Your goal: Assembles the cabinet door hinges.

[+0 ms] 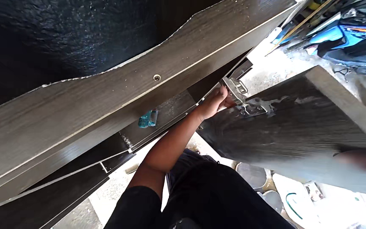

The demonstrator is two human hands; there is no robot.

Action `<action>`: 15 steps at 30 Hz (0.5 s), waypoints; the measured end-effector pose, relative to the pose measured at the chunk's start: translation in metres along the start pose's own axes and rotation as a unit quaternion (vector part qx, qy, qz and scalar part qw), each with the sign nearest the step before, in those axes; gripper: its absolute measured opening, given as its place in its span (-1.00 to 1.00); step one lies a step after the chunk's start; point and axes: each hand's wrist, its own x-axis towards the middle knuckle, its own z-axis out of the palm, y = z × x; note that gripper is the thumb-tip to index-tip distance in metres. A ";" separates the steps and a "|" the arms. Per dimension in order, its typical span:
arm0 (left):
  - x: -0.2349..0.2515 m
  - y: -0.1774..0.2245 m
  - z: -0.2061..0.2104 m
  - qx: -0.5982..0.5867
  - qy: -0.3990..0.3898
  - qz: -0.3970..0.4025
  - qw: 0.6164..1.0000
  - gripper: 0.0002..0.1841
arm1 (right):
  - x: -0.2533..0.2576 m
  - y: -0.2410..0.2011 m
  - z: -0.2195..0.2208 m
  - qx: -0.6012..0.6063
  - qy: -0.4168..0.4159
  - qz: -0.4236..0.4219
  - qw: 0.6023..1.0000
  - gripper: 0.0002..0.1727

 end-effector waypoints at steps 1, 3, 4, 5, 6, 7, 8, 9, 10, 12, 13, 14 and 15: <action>-0.004 -0.004 -0.006 0.028 0.028 0.013 0.999 -0.11 | 0.005 0.001 0.001 -0.004 0.010 -0.006 1.000 -0.26; -0.028 -0.013 -0.018 0.098 0.102 0.022 0.990 -0.28 | 0.016 -0.007 0.001 -0.026 0.023 -0.002 0.999 -0.23; -0.047 -0.020 -0.025 0.126 0.143 0.002 0.982 -0.33 | 0.022 -0.019 0.000 -0.033 0.030 0.001 0.999 -0.25; -0.069 -0.030 -0.033 0.147 0.188 -0.028 0.971 -0.37 | 0.028 -0.031 0.000 -0.036 0.040 -0.002 0.999 -0.29; -0.092 -0.043 -0.041 0.159 0.228 -0.072 0.958 -0.41 | 0.035 -0.037 0.000 -0.044 0.050 -0.007 0.998 -0.31; -0.116 -0.057 -0.048 0.163 0.263 -0.122 0.943 -0.47 | 0.043 -0.038 0.000 -0.052 0.061 -0.012 0.997 -0.32; -0.138 -0.070 -0.053 0.162 0.287 -0.172 0.928 -0.51 | 0.050 -0.036 0.001 -0.065 0.073 -0.014 0.995 -0.32; -0.159 -0.080 -0.055 0.157 0.304 -0.215 0.915 -0.52 | 0.056 -0.033 0.001 -0.076 0.083 -0.021 0.993 -0.30; -0.178 -0.088 -0.056 0.150 0.318 -0.248 0.903 -0.52 | 0.061 -0.032 -0.001 -0.083 0.089 -0.032 0.992 -0.30; -0.208 -0.094 -0.058 0.147 0.324 -0.296 0.887 -0.55 | 0.068 -0.034 -0.005 -0.092 0.096 -0.045 0.990 -0.30; -0.220 -0.095 -0.059 0.151 0.323 -0.314 0.880 -0.58 | 0.070 -0.036 -0.008 -0.094 0.097 -0.042 0.990 -0.30; -0.230 -0.095 -0.060 0.156 0.326 -0.325 0.874 -0.60 | 0.071 -0.037 -0.010 -0.090 0.096 -0.031 0.991 -0.30; -0.239 -0.095 -0.061 0.158 0.335 -0.328 0.869 -0.62 | 0.072 -0.036 -0.010 -0.082 0.100 -0.017 0.991 -0.29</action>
